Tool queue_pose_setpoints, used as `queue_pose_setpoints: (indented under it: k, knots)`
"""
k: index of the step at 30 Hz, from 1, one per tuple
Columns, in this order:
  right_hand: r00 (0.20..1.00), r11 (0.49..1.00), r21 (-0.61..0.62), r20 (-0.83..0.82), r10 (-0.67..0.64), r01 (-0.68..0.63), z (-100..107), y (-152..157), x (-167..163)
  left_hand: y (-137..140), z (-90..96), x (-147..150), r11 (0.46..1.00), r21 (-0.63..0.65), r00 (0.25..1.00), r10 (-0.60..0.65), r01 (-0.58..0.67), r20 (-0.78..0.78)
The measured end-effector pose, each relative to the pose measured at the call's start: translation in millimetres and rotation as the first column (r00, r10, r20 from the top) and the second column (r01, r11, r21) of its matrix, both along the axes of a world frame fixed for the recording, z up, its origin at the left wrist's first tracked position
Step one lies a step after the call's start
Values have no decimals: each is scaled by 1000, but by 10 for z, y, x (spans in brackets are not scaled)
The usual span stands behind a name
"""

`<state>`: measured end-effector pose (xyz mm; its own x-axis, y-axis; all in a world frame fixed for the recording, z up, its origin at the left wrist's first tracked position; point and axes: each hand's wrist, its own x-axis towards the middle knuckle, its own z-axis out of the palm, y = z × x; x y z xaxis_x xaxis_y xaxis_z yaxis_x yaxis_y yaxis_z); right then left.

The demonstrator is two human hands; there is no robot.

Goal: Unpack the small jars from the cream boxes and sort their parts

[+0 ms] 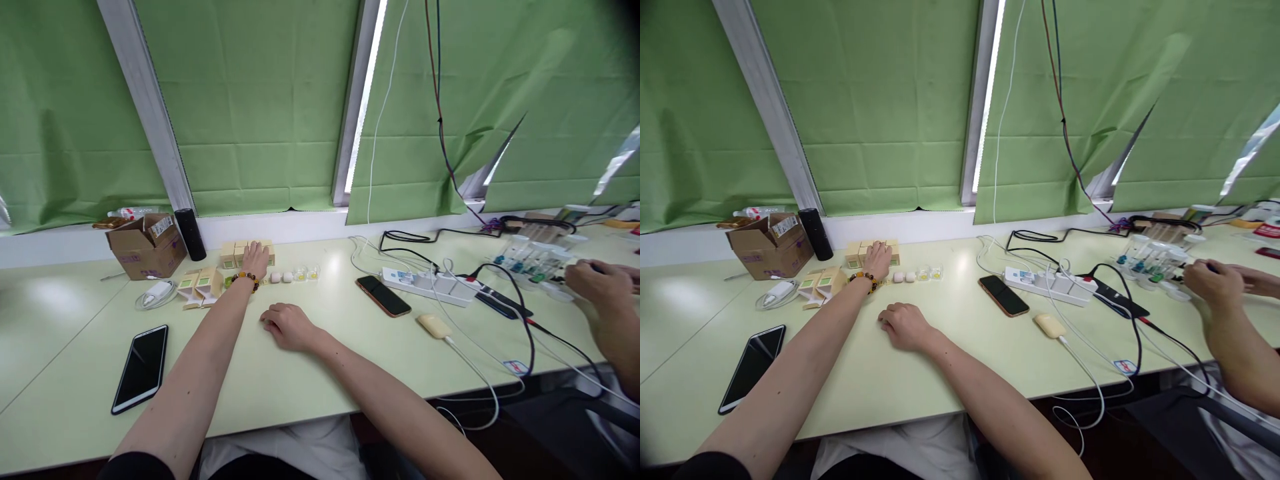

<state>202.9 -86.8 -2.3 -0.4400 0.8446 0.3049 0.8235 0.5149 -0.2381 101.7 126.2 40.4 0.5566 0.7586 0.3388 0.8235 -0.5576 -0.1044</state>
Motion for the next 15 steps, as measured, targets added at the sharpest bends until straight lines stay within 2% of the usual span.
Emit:
queue_pose_setpoints:
  k: [8,15]
  knots:
    - [1000,1000,6,1,0,0,-6,-3,-4,-23,-8,19,999,6,998,-38,38,52]
    - [1000,1000,17,-3,-2,2,-39,14,2,-132,66,-41,995,22,977,-95,92,192]
